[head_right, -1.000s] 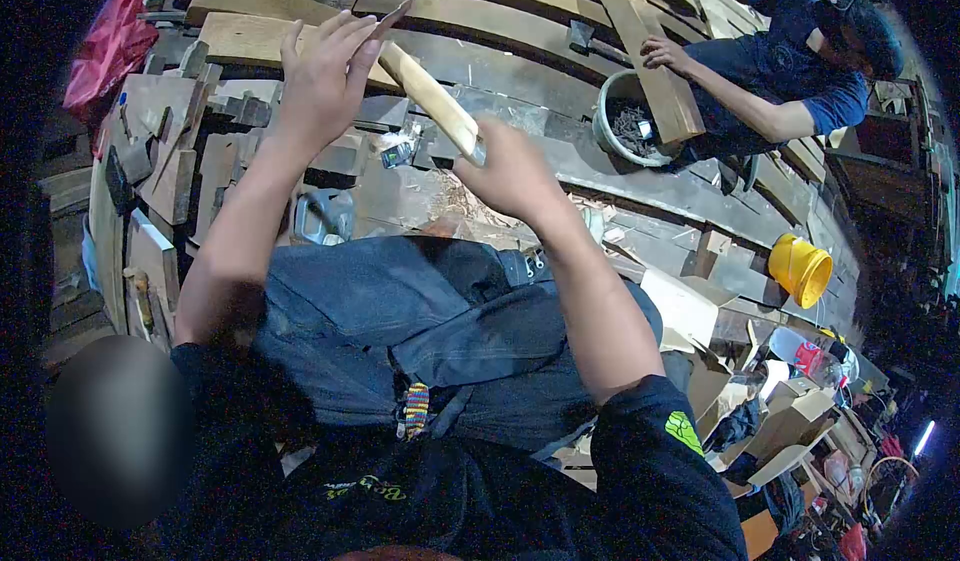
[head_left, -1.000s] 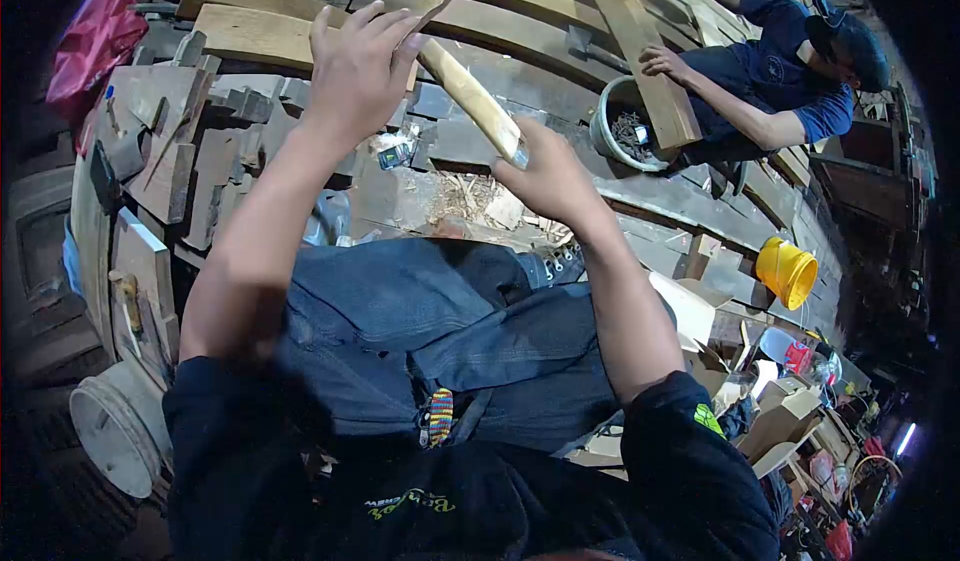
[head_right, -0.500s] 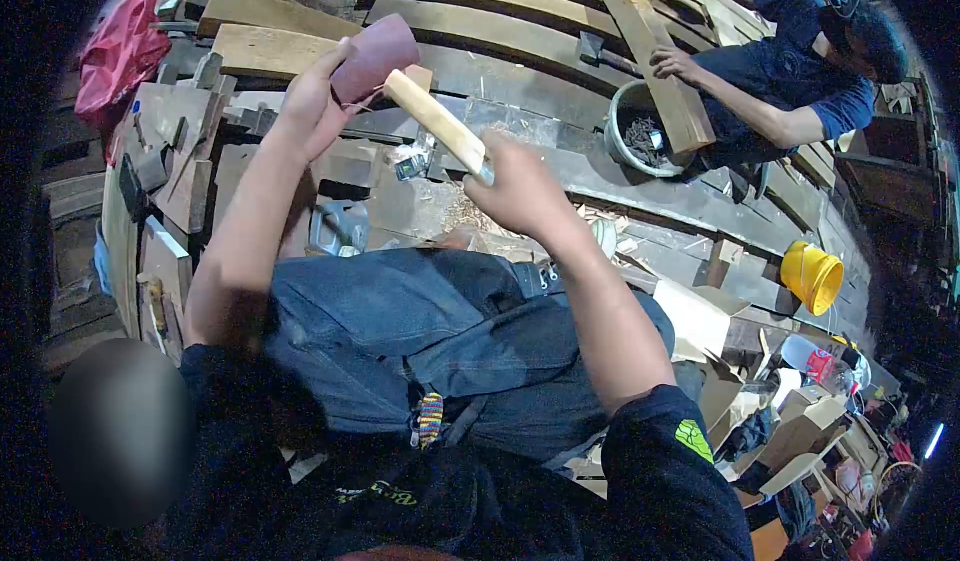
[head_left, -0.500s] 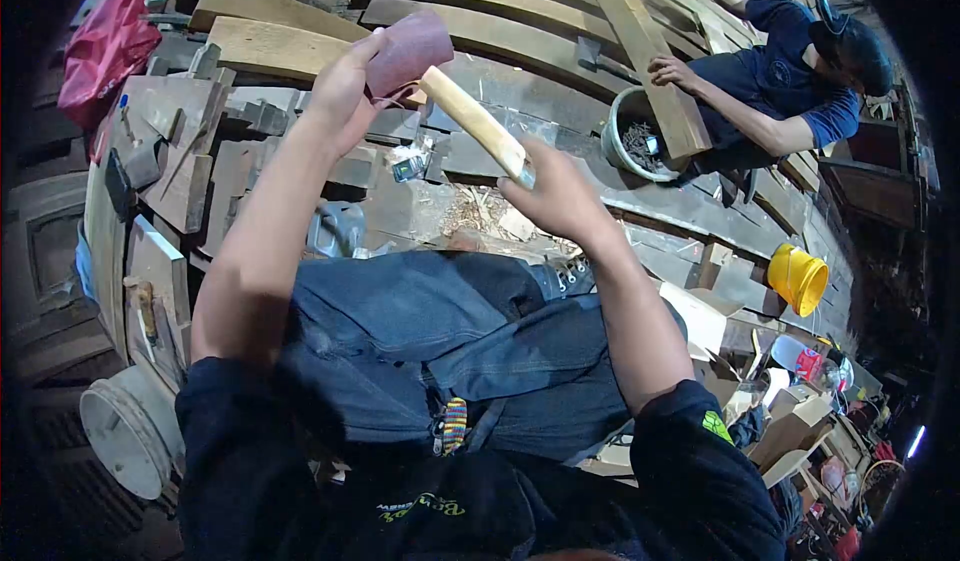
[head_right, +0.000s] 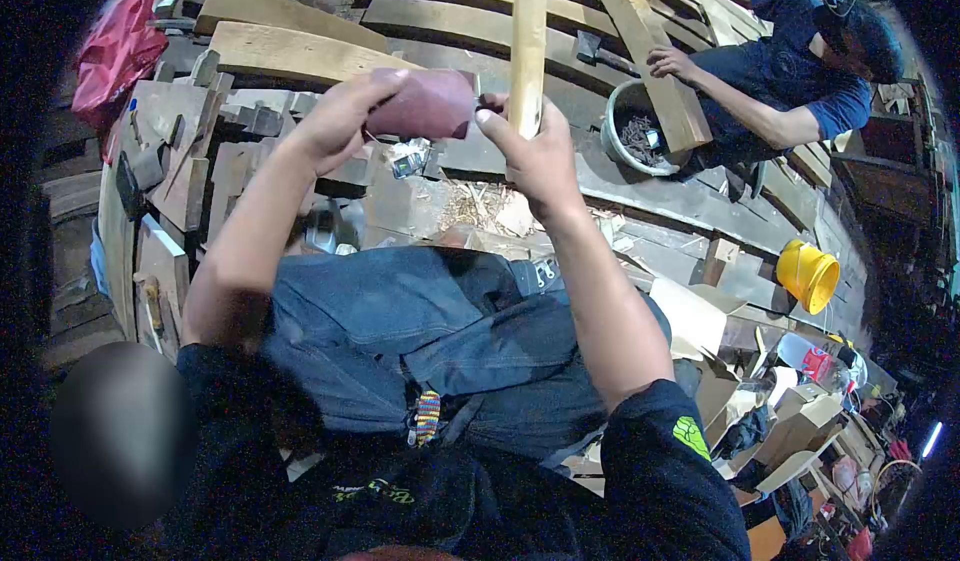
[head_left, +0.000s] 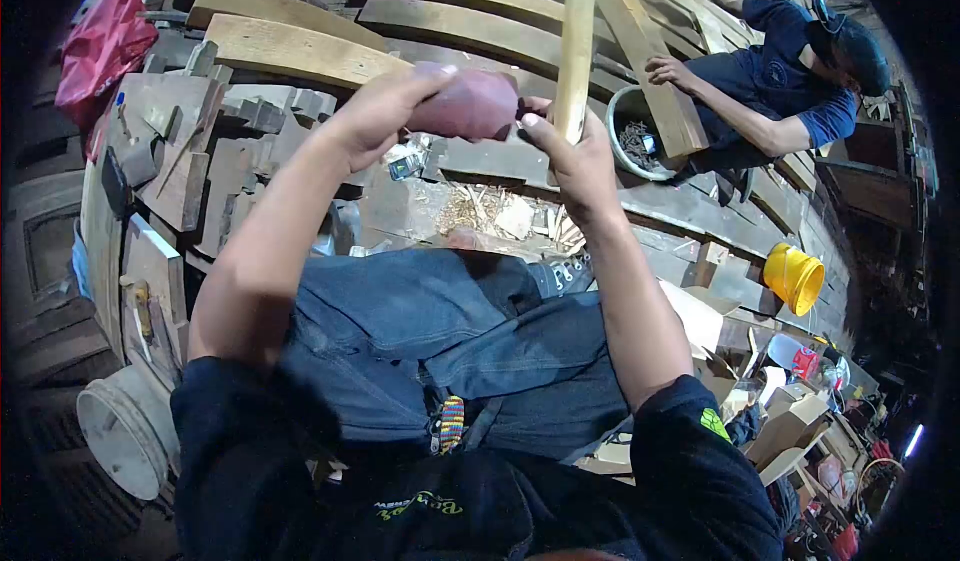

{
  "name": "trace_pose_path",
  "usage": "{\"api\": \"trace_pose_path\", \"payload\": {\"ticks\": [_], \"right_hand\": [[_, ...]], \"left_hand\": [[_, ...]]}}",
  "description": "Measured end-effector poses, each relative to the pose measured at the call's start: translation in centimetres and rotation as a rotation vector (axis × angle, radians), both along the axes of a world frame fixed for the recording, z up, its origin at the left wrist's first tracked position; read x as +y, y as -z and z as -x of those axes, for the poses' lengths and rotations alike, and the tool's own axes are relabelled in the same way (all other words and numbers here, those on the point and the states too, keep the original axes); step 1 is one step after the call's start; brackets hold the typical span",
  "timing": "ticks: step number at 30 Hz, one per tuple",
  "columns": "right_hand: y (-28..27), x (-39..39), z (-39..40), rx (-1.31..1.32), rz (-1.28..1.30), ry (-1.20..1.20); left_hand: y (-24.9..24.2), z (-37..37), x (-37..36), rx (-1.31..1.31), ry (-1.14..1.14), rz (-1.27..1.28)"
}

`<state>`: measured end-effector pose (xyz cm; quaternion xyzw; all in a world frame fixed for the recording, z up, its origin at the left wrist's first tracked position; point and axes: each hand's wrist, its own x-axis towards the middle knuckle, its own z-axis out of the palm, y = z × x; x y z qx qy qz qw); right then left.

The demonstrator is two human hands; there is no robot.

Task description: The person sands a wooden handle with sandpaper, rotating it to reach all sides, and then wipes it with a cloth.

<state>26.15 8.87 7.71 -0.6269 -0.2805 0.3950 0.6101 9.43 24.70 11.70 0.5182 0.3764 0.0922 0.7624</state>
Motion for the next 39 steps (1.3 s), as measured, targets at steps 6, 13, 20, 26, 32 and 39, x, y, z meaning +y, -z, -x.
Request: {"api": "trace_pose_path", "payload": {"ticks": [6,13,20,26,32,39], "right_hand": [[1.2,0.1,0.2,0.144,-0.026,0.012],[0.7,0.2,-0.2,0.219,-0.032,0.046],[0.5,0.1,0.2,0.116,-0.007,-0.048],[0.8,0.1,0.0,-0.042,0.002,-0.104],[1.5,0.2,0.4,0.019,0.025,-0.103],[-2.2,-0.5,2.0,0.15,0.142,-0.374]], "left_hand": [[0.2,-0.5,-1.0,0.038,0.136,0.082],[0.1,-0.3,0.1,0.032,0.074,0.124],[-0.2,-0.1,-1.0,0.01,0.233,0.047],[0.0,-0.3,-0.6,0.13,0.294,-0.154],[-0.1,-0.8,-0.4,-0.051,-0.089,-0.639],[-0.7,-1.3,-2.1,0.006,0.371,-1.762]]}}
